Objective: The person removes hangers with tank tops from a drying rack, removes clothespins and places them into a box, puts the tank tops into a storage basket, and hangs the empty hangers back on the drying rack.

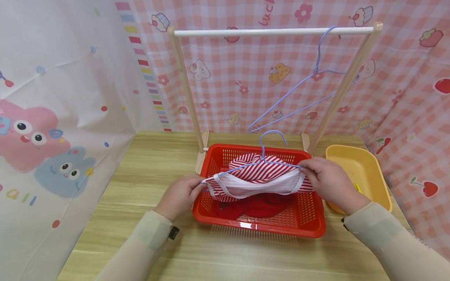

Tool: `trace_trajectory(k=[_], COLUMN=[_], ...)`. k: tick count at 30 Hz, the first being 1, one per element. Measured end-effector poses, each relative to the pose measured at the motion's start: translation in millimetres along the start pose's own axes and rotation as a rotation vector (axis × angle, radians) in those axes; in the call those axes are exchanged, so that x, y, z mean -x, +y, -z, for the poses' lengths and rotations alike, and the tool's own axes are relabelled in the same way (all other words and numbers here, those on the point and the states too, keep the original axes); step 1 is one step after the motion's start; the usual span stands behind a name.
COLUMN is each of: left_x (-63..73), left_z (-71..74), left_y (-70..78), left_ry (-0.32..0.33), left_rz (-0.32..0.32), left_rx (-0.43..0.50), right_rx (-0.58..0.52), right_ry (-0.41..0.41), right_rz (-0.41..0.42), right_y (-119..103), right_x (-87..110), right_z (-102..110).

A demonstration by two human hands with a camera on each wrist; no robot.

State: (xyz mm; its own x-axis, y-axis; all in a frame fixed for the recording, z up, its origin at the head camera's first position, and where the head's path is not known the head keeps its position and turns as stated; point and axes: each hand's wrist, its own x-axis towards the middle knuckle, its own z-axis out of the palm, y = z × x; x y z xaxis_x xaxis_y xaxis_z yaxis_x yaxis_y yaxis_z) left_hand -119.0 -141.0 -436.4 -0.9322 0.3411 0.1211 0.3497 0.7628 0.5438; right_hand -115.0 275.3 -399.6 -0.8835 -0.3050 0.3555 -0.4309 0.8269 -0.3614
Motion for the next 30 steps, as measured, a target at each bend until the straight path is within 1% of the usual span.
trace_trajectory(k=[5, 9, 12, 22, 26, 30], left_x=[-0.4, -0.8, -0.9, -0.2, -0.1, -0.6], left_z=[1.7, 0.6, 0.0, 0.2, 1.2, 2.6], left_y=[1.4, 0.3, -0.3, -1.6, -3.2, -5.1], left_ry=[-0.013, -0.012, -0.010, 0.014, 0.017, 0.017], left_rz=[0.021, 0.028, 0.030, 0.013, 0.010, 0.011], left_rx=[0.051, 0.069, 0.081, 0.086, 0.077, 0.077], right_rx=[-0.011, -0.007, -0.005, -0.008, -0.009, 0.003], right_ry=[0.004, 0.009, -0.003, -0.075, -0.085, -0.074], right_rz=[-0.008, -0.002, -0.009, -0.066, -0.080, -0.080], right_y=[0.4, 1.3, 1.9, 3.9, 6.5, 9.3], right_x=[-0.1, -0.2, 0.0, 2.4, 3.8, 5.8], right_z=[0.3, 0.0, -0.1, 1.0, 0.3, -0.8])
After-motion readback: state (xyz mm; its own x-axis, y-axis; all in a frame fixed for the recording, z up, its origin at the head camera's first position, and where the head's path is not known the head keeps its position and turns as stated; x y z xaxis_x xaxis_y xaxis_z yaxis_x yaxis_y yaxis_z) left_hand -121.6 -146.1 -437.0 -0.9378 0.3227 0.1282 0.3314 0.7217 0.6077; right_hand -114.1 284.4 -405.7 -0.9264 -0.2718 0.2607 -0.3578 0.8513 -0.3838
